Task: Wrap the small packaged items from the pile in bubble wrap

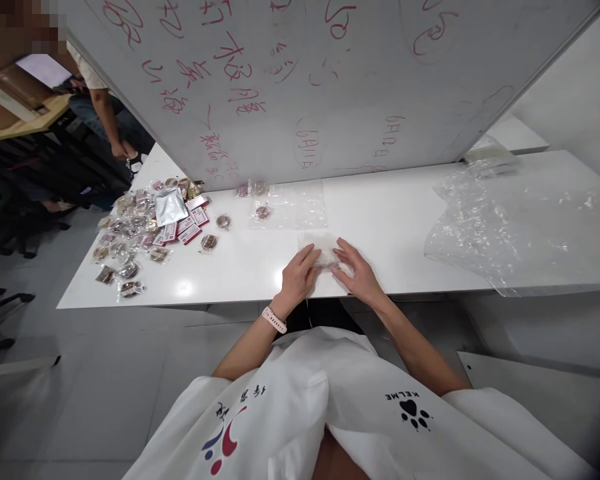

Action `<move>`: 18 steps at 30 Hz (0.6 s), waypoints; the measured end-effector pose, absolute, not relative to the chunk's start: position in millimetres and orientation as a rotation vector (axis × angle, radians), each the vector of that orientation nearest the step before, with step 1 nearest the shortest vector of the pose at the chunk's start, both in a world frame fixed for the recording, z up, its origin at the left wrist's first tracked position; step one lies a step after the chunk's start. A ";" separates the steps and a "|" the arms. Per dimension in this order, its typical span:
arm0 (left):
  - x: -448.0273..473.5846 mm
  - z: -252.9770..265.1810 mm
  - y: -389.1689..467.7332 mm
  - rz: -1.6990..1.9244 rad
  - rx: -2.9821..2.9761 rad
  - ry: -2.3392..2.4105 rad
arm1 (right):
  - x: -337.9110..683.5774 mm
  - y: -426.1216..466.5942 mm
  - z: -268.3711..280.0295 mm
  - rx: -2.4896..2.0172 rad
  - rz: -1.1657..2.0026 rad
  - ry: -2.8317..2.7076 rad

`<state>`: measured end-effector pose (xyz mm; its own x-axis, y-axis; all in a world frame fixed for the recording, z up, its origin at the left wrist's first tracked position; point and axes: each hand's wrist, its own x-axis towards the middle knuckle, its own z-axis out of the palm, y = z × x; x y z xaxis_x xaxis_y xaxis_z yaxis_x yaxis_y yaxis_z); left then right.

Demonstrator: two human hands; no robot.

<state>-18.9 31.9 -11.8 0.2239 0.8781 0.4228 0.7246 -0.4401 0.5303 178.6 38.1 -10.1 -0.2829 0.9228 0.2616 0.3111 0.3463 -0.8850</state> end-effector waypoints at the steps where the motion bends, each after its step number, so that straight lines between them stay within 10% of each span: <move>1: -19.8 -11.3 32.9 1.018 2.261 1.529 | 177.7 37.1 -11.4 -1.116 0.890 -1.763; 18: -52.9 0.3 40.1 0.825 2.307 1.358 | 164.0 33.5 -4.9 -1.238 0.179 -2.240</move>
